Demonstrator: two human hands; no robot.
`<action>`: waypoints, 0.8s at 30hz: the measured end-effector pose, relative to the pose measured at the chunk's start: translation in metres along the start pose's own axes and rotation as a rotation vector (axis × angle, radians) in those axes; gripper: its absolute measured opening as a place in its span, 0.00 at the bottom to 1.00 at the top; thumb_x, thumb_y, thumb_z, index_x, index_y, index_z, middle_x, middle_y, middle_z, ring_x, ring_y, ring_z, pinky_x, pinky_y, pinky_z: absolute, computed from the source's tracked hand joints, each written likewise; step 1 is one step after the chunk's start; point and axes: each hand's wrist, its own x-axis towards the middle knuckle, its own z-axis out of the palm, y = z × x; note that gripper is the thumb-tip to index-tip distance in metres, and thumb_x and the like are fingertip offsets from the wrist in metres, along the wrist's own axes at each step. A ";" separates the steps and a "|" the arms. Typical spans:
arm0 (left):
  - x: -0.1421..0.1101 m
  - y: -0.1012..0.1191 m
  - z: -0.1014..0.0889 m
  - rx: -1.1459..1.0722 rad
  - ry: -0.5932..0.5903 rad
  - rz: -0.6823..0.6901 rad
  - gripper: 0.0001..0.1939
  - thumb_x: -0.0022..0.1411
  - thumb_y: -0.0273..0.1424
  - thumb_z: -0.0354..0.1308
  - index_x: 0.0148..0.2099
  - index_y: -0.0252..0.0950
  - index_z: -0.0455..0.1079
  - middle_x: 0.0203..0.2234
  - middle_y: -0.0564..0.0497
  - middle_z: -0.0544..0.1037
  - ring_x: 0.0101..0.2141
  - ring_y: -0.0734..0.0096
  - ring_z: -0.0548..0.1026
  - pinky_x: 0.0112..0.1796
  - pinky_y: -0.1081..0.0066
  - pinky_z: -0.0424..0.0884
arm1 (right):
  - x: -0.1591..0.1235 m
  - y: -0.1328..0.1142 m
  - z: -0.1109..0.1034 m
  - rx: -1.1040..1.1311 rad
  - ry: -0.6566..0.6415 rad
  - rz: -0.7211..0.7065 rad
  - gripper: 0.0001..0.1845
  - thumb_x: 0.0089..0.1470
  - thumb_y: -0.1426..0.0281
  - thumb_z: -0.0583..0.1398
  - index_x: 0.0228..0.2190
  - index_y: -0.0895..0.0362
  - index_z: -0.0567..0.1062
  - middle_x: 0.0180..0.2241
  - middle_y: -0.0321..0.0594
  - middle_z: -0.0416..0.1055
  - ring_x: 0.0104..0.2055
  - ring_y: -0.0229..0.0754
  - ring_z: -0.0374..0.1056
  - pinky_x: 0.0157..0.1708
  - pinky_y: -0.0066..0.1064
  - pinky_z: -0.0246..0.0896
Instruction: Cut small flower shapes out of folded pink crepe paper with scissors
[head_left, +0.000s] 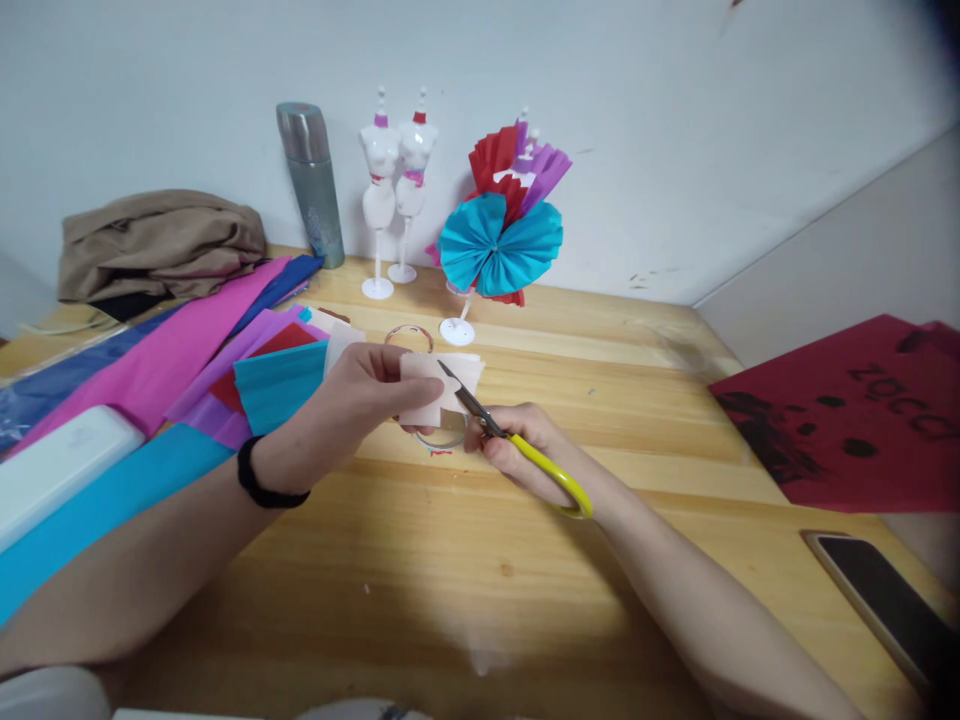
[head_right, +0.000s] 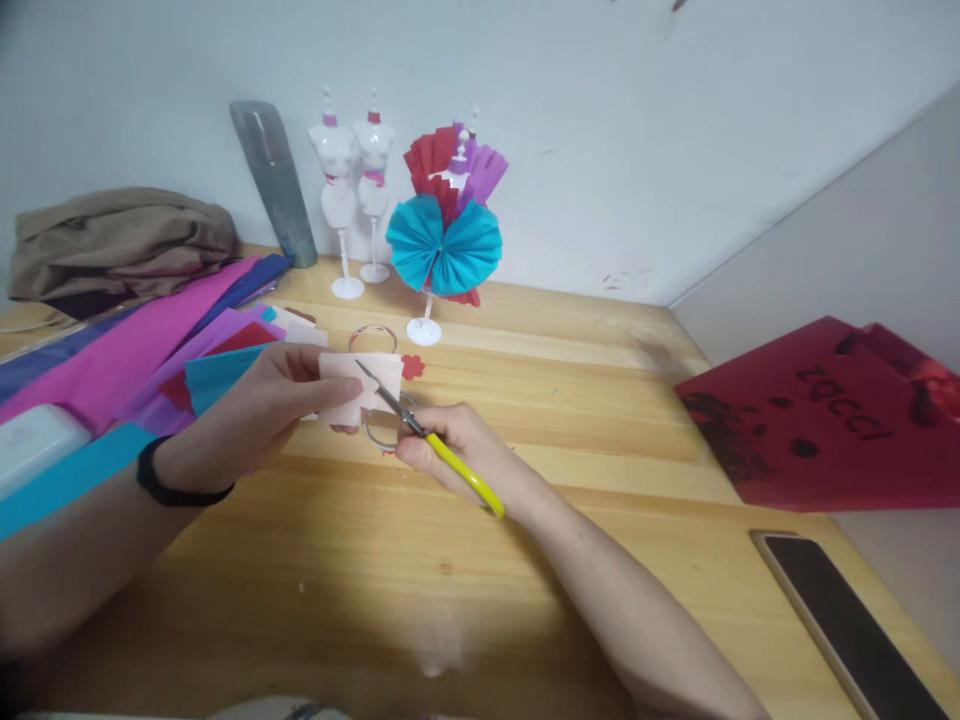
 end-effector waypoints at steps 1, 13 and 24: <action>0.000 0.000 0.000 -0.007 -0.004 0.001 0.13 0.51 0.35 0.67 0.21 0.33 0.74 0.17 0.50 0.76 0.21 0.75 0.71 0.25 0.75 0.66 | 0.000 0.000 0.000 -0.001 0.000 0.006 0.24 0.61 0.51 0.56 0.26 0.58 0.70 0.21 0.30 0.54 0.22 0.33 0.48 0.23 0.27 0.48; 0.000 0.001 0.003 -0.041 0.081 -0.054 0.10 0.48 0.36 0.68 0.25 0.33 0.77 0.19 0.51 0.78 0.21 0.75 0.72 0.25 0.74 0.67 | 0.000 0.000 0.000 -0.012 0.002 -0.001 0.24 0.61 0.51 0.55 0.26 0.59 0.70 0.21 0.31 0.55 0.22 0.33 0.49 0.23 0.26 0.48; -0.001 0.001 0.003 -0.021 0.075 -0.008 0.10 0.50 0.33 0.66 0.22 0.33 0.75 0.18 0.51 0.77 0.21 0.76 0.71 0.25 0.76 0.64 | -0.001 0.002 0.000 -0.012 0.003 -0.018 0.24 0.62 0.52 0.55 0.26 0.59 0.70 0.21 0.31 0.55 0.23 0.32 0.49 0.23 0.26 0.48</action>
